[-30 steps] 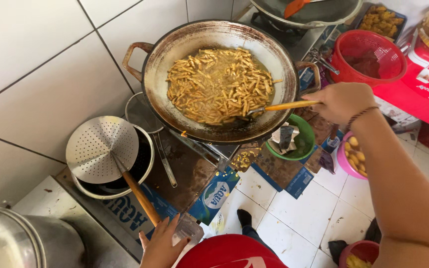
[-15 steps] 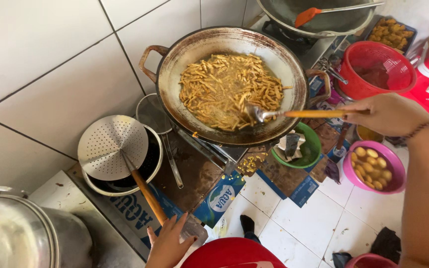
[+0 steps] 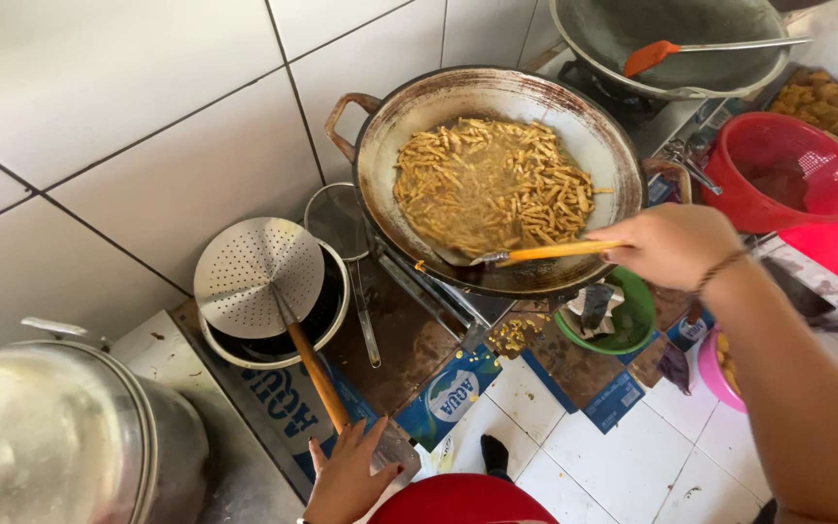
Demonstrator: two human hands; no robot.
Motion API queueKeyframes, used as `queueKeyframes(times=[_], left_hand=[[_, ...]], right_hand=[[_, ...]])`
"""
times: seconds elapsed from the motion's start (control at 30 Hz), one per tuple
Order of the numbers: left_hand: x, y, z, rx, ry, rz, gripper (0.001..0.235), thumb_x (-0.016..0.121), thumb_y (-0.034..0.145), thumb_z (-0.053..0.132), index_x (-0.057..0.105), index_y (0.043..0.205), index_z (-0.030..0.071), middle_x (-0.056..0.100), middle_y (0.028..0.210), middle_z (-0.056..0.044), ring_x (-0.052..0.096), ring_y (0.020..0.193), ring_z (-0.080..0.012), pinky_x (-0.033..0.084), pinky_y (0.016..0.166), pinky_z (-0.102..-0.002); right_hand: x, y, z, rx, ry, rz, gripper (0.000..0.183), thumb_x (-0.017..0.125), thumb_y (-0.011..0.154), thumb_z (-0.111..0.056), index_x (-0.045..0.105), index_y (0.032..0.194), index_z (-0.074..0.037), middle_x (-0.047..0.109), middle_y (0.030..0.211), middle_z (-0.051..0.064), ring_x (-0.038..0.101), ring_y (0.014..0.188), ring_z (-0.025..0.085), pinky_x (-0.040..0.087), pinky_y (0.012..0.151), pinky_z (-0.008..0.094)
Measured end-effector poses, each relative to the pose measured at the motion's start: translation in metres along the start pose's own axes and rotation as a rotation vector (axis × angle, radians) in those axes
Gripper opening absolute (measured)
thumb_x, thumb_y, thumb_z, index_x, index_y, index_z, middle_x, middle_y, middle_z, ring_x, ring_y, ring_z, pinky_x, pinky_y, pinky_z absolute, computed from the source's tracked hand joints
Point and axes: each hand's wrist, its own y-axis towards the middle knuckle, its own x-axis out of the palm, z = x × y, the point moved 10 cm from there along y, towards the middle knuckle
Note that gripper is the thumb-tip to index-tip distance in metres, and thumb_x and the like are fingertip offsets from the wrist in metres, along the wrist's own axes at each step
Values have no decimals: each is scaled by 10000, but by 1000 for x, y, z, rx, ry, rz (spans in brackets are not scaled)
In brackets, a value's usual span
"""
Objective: The person peels hard-boiled eggs by hand, removing shells and placing the peeled eggs into a red bowl. The person then moves to a stove and stirs noodles in a wok with a spatula.
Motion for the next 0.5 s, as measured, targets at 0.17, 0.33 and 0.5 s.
queueKeyframes(times=[0.17,0.33,0.5], left_hand=[[3,-2,-4,-8,-5,-3,833,597,942,606,204,1619,321,189,1692,-98,119,1601,-268,-54,1199,-753],[8,2,-8,-12,9,-28,827,560,952,645,180,1624,348,150,1708,-73,91,1604,-274,-58,1200,-748],[10,9,-13,-10,38,2,850,570,939,654,176,1627,349,143,1713,-64,87,1604,-265,-62,1201,-740]], right_hand=[[26,21,-39,-32,-78,205,300,624,951,-348,746,1224,-365,719,808,34,707,704,241,574,591,413],[51,43,-61,0,-104,269,299,619,994,-220,732,1269,-240,643,669,57,659,527,214,532,421,369],[27,24,-81,-136,-68,678,272,662,916,-165,776,1158,-215,613,713,35,650,630,219,510,499,374]])
